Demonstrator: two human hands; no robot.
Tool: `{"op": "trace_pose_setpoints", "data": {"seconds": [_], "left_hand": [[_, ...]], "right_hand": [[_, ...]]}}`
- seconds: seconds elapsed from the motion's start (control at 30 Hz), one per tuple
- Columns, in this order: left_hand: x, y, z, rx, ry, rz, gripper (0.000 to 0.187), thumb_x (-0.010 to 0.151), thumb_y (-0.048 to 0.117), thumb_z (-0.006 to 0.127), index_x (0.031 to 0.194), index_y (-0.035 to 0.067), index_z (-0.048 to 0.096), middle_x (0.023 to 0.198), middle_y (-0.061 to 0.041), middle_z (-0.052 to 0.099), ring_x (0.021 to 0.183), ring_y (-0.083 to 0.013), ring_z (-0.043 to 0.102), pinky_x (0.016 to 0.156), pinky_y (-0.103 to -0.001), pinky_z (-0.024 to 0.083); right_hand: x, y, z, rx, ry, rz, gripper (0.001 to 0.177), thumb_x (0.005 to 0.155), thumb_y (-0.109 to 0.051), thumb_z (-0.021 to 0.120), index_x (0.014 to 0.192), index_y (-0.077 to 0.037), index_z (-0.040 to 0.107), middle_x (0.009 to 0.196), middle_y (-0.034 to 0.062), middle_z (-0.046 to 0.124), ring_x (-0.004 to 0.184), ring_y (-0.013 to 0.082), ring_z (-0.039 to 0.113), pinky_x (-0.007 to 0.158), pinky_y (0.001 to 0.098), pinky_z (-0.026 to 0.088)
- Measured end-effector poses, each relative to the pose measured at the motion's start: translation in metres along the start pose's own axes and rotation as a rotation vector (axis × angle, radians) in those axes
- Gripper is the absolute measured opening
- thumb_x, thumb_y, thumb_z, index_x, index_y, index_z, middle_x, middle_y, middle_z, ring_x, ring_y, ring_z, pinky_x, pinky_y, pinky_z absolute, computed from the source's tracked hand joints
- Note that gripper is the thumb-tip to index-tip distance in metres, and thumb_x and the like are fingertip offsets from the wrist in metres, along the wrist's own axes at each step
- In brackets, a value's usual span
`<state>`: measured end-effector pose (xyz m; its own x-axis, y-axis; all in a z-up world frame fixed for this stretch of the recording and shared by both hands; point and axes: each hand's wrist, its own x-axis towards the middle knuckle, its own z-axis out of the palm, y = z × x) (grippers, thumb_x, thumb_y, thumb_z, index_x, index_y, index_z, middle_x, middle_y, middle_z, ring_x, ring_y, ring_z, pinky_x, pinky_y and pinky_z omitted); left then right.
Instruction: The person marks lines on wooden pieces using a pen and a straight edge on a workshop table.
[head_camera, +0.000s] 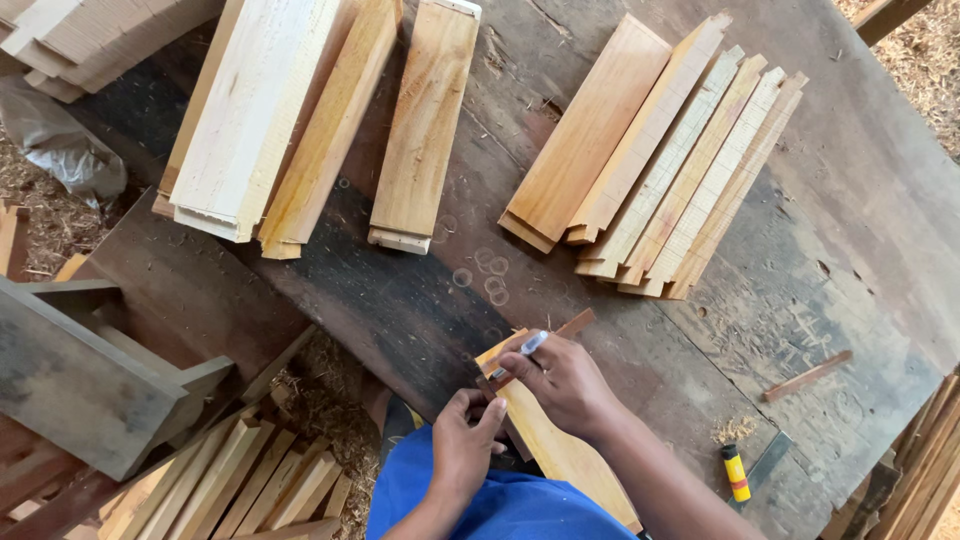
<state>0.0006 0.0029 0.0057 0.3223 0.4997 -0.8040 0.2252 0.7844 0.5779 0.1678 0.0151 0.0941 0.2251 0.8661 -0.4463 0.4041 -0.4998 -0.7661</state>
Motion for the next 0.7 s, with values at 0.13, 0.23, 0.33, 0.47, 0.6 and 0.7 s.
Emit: {"op": "trace_pose_setpoints", "data": {"seconds": [0.13, 0.23, 0.33, 0.47, 0.6, 0.7], "left_hand": [[-0.002, 0.005, 0.001, 0.018, 0.006, -0.001, 0.027, 0.093, 0.022, 0.068, 0.106, -0.002, 0.067, 0.088, -0.006, 0.073, 0.066, -0.0103, 0.070, 0.050, -0.025, 0.057], [-0.004, 0.006, 0.002, 0.037, 0.020, 0.013, 0.027, 0.094, 0.022, 0.067, 0.106, -0.003, 0.067, 0.087, -0.009, 0.073, 0.066, -0.0103, 0.070, 0.050, -0.024, 0.056], [-0.003, 0.007, 0.007, 0.077, 0.043, 0.021, 0.028, 0.093, 0.022, 0.068, 0.105, -0.003, 0.068, 0.087, -0.008, 0.072, 0.065, -0.0109, 0.067, 0.049, -0.026, 0.057], [-0.004, 0.009, 0.009, 0.088, 0.036, 0.004, 0.027, 0.093, 0.023, 0.068, 0.106, -0.001, 0.068, 0.087, -0.008, 0.073, 0.065, -0.0108, 0.068, 0.050, -0.026, 0.057], [-0.003, 0.011, 0.010, 0.087, 0.044, 0.000, 0.028, 0.093, 0.023, 0.068, 0.106, -0.002, 0.068, 0.089, -0.007, 0.074, 0.067, -0.0108, 0.070, 0.051, -0.026, 0.057], [-0.004, 0.009, 0.009, 0.087, 0.044, 0.007, 0.027, 0.093, 0.023, 0.068, 0.106, -0.001, 0.067, 0.089, -0.007, 0.074, 0.067, -0.0111, 0.071, 0.051, -0.026, 0.057]], "right_hand": [[0.007, -0.007, -0.004, -0.060, -0.065, 0.023, 0.026, 0.097, -0.029, 0.063, 0.098, -0.006, 0.075, 0.094, 0.0095, 0.077, 0.088, 0.0242, 0.075, 0.079, 0.0361, 0.057], [0.011, -0.005, -0.010, -0.174, -0.054, 0.016, 0.026, 0.096, -0.031, 0.066, 0.101, -0.007, 0.075, 0.094, 0.0119, 0.076, 0.089, 0.0281, 0.072, 0.078, 0.0384, 0.056], [0.013, -0.003, -0.029, -0.190, 0.000, 0.053, 0.025, 0.094, -0.031, 0.066, 0.100, -0.008, 0.075, 0.092, 0.0115, 0.076, 0.084, 0.0273, 0.074, 0.076, 0.0378, 0.058], [0.014, -0.006, -0.048, -0.249, 0.024, 0.086, 0.025, 0.094, -0.031, 0.066, 0.099, -0.008, 0.075, 0.092, 0.0114, 0.076, 0.084, 0.0272, 0.075, 0.075, 0.0383, 0.057], [0.011, -0.009, -0.034, -0.213, 0.013, 0.048, 0.025, 0.093, -0.031, 0.066, 0.100, -0.008, 0.075, 0.091, 0.0114, 0.077, 0.083, 0.0265, 0.075, 0.074, 0.0379, 0.058], [0.009, -0.002, -0.017, -0.120, -0.062, -0.013, 0.025, 0.094, -0.030, 0.067, 0.101, -0.007, 0.075, 0.092, 0.0115, 0.077, 0.083, 0.0260, 0.075, 0.075, 0.0376, 0.058]]}}
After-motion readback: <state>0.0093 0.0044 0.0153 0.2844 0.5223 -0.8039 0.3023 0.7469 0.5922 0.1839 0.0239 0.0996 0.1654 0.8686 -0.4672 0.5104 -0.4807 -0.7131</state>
